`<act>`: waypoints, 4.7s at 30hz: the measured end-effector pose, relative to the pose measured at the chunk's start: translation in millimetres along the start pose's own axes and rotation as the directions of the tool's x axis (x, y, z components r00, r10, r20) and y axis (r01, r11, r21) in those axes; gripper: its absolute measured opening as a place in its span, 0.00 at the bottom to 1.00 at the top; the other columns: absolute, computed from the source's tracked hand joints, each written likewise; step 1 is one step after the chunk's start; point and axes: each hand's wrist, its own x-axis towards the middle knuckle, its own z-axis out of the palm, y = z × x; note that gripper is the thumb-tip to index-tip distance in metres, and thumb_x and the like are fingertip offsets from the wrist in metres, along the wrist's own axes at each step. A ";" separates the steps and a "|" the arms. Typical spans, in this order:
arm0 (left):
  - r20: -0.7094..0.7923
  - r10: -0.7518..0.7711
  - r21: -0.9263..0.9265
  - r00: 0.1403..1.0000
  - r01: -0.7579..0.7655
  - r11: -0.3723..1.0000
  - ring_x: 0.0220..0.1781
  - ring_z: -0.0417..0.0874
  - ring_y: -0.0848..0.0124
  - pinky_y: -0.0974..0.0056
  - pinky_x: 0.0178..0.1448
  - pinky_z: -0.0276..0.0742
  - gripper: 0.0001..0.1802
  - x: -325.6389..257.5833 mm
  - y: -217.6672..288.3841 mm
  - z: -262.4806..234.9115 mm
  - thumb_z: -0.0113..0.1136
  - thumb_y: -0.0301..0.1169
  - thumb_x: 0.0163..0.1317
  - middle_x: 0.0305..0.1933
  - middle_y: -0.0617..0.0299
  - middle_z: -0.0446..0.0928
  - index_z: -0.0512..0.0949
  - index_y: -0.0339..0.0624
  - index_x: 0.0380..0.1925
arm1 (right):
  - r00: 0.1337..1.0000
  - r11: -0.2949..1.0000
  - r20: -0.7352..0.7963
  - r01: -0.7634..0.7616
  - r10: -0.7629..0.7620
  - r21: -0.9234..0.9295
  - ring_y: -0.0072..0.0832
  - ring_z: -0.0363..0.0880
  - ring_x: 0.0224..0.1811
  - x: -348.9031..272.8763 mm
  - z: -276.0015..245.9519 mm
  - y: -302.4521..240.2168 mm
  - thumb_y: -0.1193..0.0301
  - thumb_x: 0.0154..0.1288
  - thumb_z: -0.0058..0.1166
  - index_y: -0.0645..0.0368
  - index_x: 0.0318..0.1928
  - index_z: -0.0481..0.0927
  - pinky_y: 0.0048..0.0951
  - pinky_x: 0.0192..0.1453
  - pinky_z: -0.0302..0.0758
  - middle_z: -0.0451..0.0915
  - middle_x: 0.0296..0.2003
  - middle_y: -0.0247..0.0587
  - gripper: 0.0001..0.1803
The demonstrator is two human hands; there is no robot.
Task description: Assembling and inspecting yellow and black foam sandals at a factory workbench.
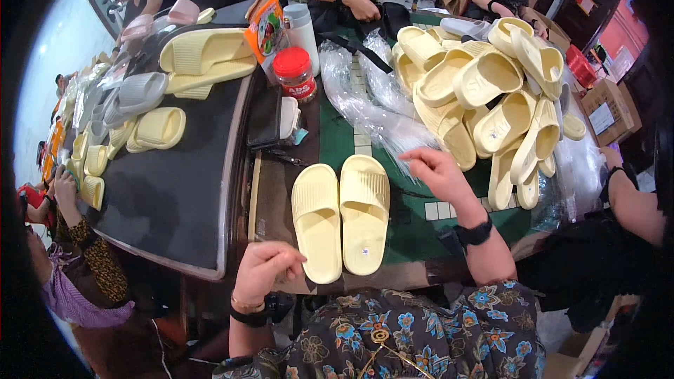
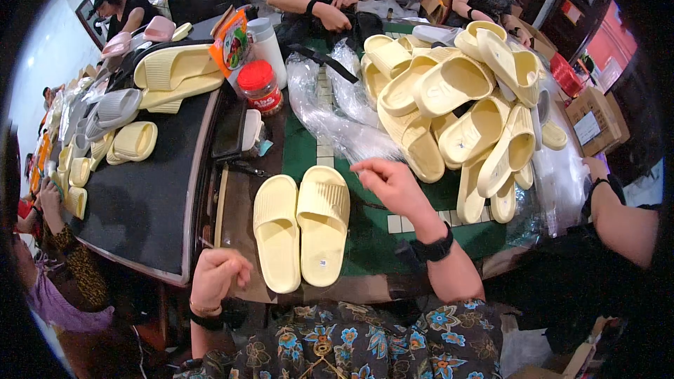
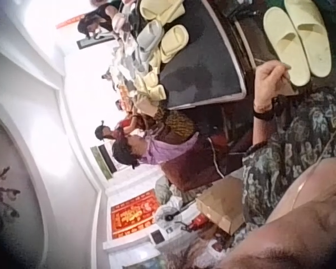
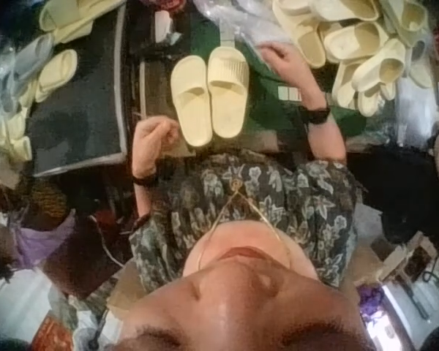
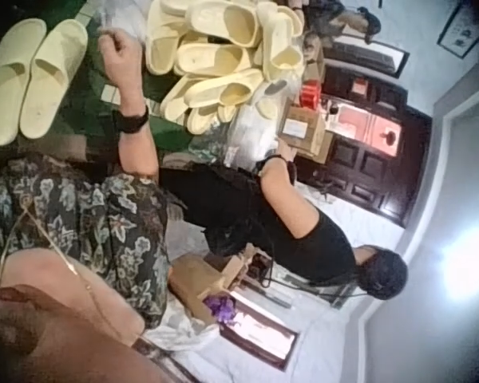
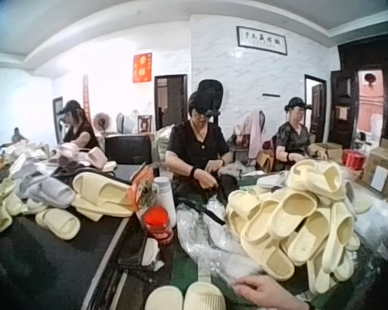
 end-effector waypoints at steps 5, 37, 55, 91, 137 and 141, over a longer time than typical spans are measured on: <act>-0.006 -0.038 -0.212 0.999 0.036 0.977 0.27 0.77 0.77 0.73 0.33 0.73 0.12 17.2 -14.5 3.3 0.53 0.28 0.70 0.26 0.61 0.80 0.83 0.30 0.37 | 0.841 0.997 0.536 -0.080 0.065 0.004 0.30 0.82 0.27 -55.5 11.0 -28.9 0.65 0.66 0.56 0.57 0.57 0.77 0.31 0.35 0.77 0.83 0.29 0.45 0.21; -0.108 -0.281 0.743 0.954 0.265 0.615 0.22 0.84 0.58 0.58 0.34 0.80 0.24 51.9 -45.9 14.5 0.56 0.44 0.64 0.18 0.50 0.79 0.84 0.36 0.19 | 0.882 0.862 0.453 0.326 -0.130 -0.389 0.39 0.80 0.20 -121.4 76.0 -71.1 0.69 0.61 0.57 0.57 0.21 0.74 0.40 0.22 0.75 0.76 0.18 0.42 0.12; -0.282 0.404 0.837 0.870 0.017 0.547 0.26 0.82 0.58 0.57 0.30 0.77 0.18 42.1 -52.9 35.8 0.67 0.37 0.60 0.27 0.56 0.79 0.77 0.42 0.47 | 0.942 0.802 0.247 0.324 -0.226 -0.501 0.39 0.79 0.18 -102.7 96.3 -44.5 0.71 0.58 0.57 0.58 0.21 0.74 0.38 0.20 0.75 0.75 0.16 0.43 0.11; -0.358 0.256 0.717 0.898 0.088 0.691 0.22 0.83 0.70 0.64 0.29 0.77 0.18 181.7 -100.0 -63.7 0.66 0.40 0.58 0.23 0.52 0.82 0.84 0.31 0.29 | 0.977 0.930 0.212 0.056 0.024 -0.363 0.48 0.83 0.29 -42.0 74.2 -31.0 0.61 0.63 0.56 0.55 0.34 0.81 0.48 0.34 0.79 0.82 0.25 0.50 0.11; -0.023 0.483 0.754 0.875 -0.302 0.583 0.35 0.84 0.57 0.61 0.42 0.79 0.04 182.7 -54.1 19.3 0.61 0.23 0.58 0.33 0.50 0.82 0.82 0.35 0.33 | 0.966 0.900 0.251 0.051 0.066 -0.432 0.46 0.79 0.48 -58.7 101.3 -30.3 0.72 0.59 0.56 0.63 0.51 0.77 0.42 0.50 0.78 0.78 0.46 0.48 0.18; -0.068 0.340 0.587 0.938 -0.238 0.774 0.35 0.85 0.65 0.63 0.42 0.79 0.05 169.3 -57.5 30.1 0.60 0.23 0.60 0.33 0.54 0.84 0.81 0.34 0.35 | 0.973 0.912 -0.013 0.211 -0.231 -0.352 0.43 0.80 0.43 -32.6 91.0 -23.2 0.73 0.59 0.54 0.59 0.44 0.80 0.42 0.43 0.79 0.79 0.38 0.43 0.12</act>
